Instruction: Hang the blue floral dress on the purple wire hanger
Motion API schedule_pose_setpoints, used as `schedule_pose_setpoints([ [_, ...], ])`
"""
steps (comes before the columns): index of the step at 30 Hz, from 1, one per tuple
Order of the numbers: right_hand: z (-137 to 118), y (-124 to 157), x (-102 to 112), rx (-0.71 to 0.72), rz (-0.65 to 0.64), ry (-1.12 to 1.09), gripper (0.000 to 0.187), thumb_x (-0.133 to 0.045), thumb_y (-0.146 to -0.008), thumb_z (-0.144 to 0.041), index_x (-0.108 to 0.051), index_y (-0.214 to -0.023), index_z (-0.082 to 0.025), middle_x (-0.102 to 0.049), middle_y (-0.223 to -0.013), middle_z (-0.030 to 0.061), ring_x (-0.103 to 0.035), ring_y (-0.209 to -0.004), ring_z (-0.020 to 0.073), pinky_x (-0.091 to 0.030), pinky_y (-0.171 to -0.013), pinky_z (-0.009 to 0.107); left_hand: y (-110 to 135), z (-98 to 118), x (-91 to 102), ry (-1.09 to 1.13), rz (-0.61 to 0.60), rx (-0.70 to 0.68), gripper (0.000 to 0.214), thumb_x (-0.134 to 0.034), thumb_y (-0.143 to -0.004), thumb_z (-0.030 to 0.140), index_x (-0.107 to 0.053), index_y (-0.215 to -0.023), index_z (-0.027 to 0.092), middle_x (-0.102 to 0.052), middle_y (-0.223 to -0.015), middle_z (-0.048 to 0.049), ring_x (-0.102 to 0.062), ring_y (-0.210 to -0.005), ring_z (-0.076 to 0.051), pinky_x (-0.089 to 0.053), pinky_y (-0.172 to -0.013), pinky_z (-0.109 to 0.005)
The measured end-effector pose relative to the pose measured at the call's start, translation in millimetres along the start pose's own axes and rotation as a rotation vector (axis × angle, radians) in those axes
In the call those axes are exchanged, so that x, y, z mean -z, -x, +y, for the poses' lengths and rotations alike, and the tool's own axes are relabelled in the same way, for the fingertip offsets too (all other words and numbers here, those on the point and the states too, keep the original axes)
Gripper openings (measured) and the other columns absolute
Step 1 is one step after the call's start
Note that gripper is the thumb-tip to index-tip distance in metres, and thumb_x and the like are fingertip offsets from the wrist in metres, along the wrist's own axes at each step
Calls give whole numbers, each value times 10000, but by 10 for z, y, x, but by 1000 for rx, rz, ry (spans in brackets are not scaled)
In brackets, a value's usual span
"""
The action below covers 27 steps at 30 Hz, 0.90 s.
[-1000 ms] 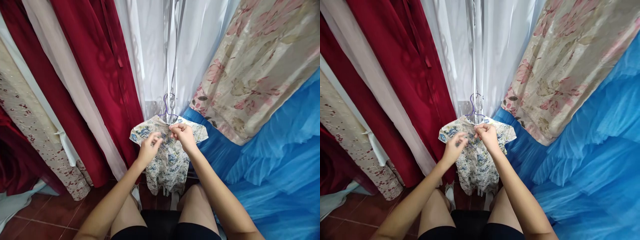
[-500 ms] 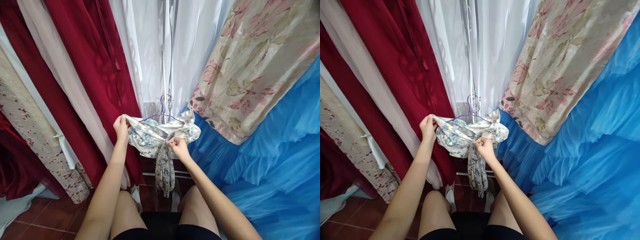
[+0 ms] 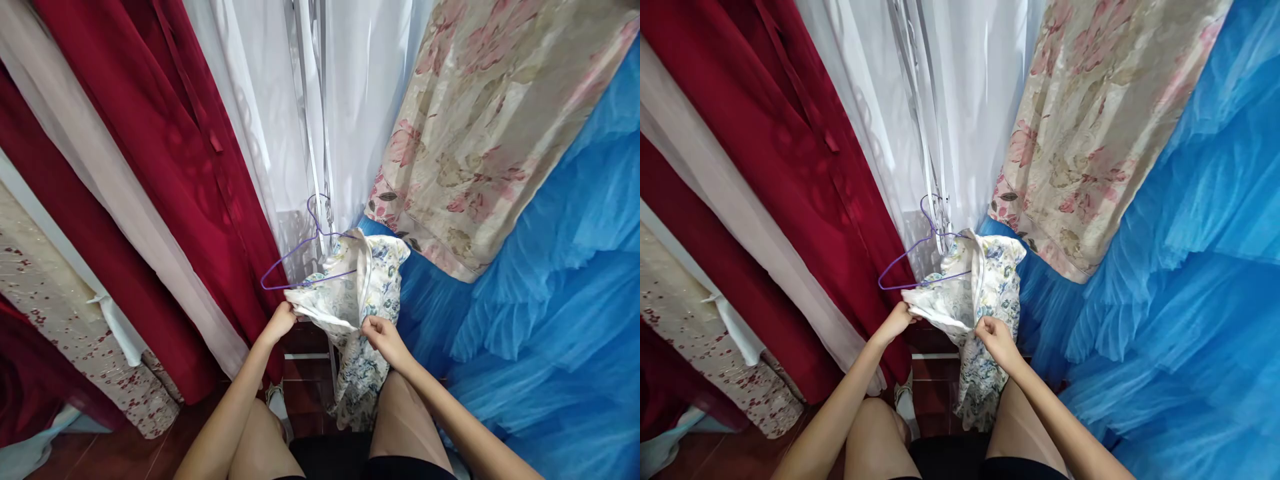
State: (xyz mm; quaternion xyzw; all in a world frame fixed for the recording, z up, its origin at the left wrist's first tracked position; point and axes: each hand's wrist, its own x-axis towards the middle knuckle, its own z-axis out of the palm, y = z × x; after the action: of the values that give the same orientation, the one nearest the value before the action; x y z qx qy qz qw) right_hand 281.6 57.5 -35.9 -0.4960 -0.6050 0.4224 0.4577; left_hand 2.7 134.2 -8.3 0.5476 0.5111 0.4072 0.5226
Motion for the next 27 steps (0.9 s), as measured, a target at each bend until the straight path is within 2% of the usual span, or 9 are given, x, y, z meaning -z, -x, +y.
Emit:
schedule_pose_setpoints([
  [4, 209, 181, 92, -62, -78, 111, 201, -524, -776, -228, -439, -594, -214, -404, -485, -62, -383, -480, 110, -276, -488, 237, 165, 234, -138, -140, -320, -25, 146, -733, -715, 223, -663, -622, 134, -653, -618, -17, -582, -622, -165, -469, -674, -283],
  [8, 142, 356, 156, -140, -276, 351, 103, -669, -723, -254, -601, -738, -179, -593, -636, -2, -549, -628, 176, -424, -614, 285, 362, 538, -596, -111, -417, -202, 311, -587, -909, 427, -668, -817, 140, -651, -814, -30, -586, -809, -170, -462, -797, -281],
  [9, 71, 393, 154, -102, -324, 355, 222, -739, -692, -286, -647, -859, -171, -657, -756, 29, -599, -736, 215, -465, -698, 318, 403, 619, -722, -97, -424, -261, 339, -553, -934, 449, -656, -840, 141, -634, -820, -29, -575, -815, -169, -456, -804, -280],
  [12, -202, 443, 81, 67, -412, 142, 495, -803, -709, -416, -653, -1122, -188, -687, -1100, 85, -604, -1042, 284, -458, -940, 390, 492, 825, -1022, -119, -430, -402, 362, -501, -968, 471, -637, -876, 149, -601, -822, -29, -558, -814, -168, -449, -802, -279],
  [15, -440, 388, 0, 13, -407, -137, 392, -638, -866, -539, -696, -940, -158, -714, -922, 75, -639, -876, 245, -499, -836, 366, 546, 868, -1147, -201, -416, -514, 339, -499, -970, 476, -645, -964, 169, -606, -1021, -69, -564, -1004, -201, -432, -942, -309],
  [18, -608, 294, 91, -89, -349, -314, 459, -641, -848, -592, -673, -811, -136, -662, -710, 34, -584, -656, 176, -483, -670, 304, 616, 671, -1097, -213, -572, -419, 441, -481, -965, 530, -596, -1225, 193, -577, -1229, -105, -526, -1174, -230, -405, -1033, -349],
  [21, -738, 214, 410, -85, -308, -319, 396, -718, -799, -522, -680, -837, -129, -649, -700, 17, -543, -604, 143, -435, -591, 258, 716, 313, -930, -319, -722, -162, 545, -550, -905, 594, -609, -1238, 167, -657, -1105, -85, -593, -1025, -234, -475, -910, -333],
  [24, -816, 80, 854, 11, -251, -173, 312, -768, -741, -434, -702, -786, -133, -642, -677, 11, -532, -579, 146, -393, -536, 247, 786, 4, -722, -534, -659, -100, 453, -623, -853, 578, -691, -938, 139, -667, -851, -37, -581, -777, -197, -461, -692, -269],
  [27, -851, -218, 1256, 87, -84, -72, 274, -794, -681, -396, -690, -689, -142, -609, -607, -1, -516, -541, 146, -371, -507, 251, 780, -91, -543, -593, -537, -207, 391, -557, -907, 509, -675, -837, 143, -635, -778, -13, -538, -713, -173, -410, -634, -245],
])
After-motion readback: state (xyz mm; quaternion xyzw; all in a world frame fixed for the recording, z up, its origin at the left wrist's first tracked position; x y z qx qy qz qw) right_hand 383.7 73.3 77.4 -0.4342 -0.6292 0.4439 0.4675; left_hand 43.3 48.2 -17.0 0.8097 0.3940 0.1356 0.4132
